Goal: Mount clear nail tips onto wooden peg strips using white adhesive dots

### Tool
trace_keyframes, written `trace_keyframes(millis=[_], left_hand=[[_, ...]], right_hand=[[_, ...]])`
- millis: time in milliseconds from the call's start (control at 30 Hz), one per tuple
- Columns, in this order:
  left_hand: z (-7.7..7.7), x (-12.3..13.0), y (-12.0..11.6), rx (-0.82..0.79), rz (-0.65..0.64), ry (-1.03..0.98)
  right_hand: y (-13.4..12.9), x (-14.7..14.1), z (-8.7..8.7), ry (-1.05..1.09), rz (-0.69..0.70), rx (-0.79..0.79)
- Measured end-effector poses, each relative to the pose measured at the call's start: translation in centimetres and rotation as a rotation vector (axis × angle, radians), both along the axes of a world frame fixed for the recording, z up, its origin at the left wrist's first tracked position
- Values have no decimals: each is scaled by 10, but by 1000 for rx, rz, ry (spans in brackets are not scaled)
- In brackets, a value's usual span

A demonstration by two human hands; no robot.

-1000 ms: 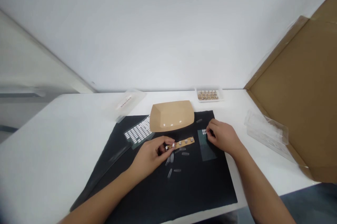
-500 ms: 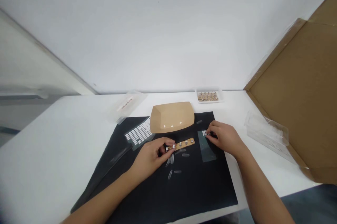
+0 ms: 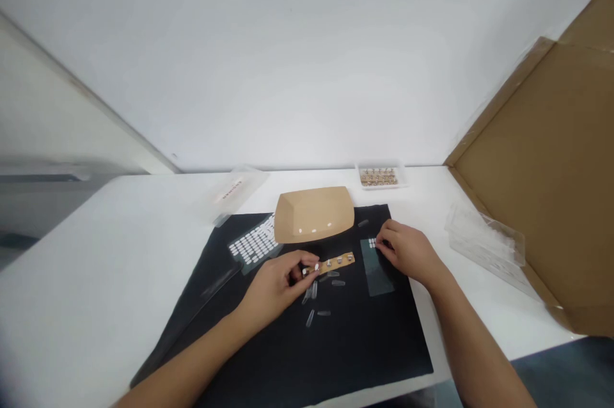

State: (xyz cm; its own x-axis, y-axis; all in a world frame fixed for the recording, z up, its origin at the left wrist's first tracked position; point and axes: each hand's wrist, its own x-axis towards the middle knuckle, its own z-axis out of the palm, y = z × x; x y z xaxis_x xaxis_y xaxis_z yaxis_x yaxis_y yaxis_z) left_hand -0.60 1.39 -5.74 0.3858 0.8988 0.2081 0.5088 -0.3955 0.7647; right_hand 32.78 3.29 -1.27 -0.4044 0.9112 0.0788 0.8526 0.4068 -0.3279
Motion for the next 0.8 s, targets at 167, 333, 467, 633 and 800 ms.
trace_keyframes(millis=[167,333,467,633,800], left_hand=[[1,0,0,4,-6,-5],[0,-1,-1,23,-12,2],[-1,-1,0,32,-16,3],[-2,-1,0,31,-16,8],[0,0,-1,31,-8,10]], right_hand=[[-1,-4,1,-9,26,36],[0,-6,1,-53,35,55],[-1,-9,-3,-135,29,110],[-3,-13,-7,-227,8,165],[-3,-10,-4,-152,-19,181]])
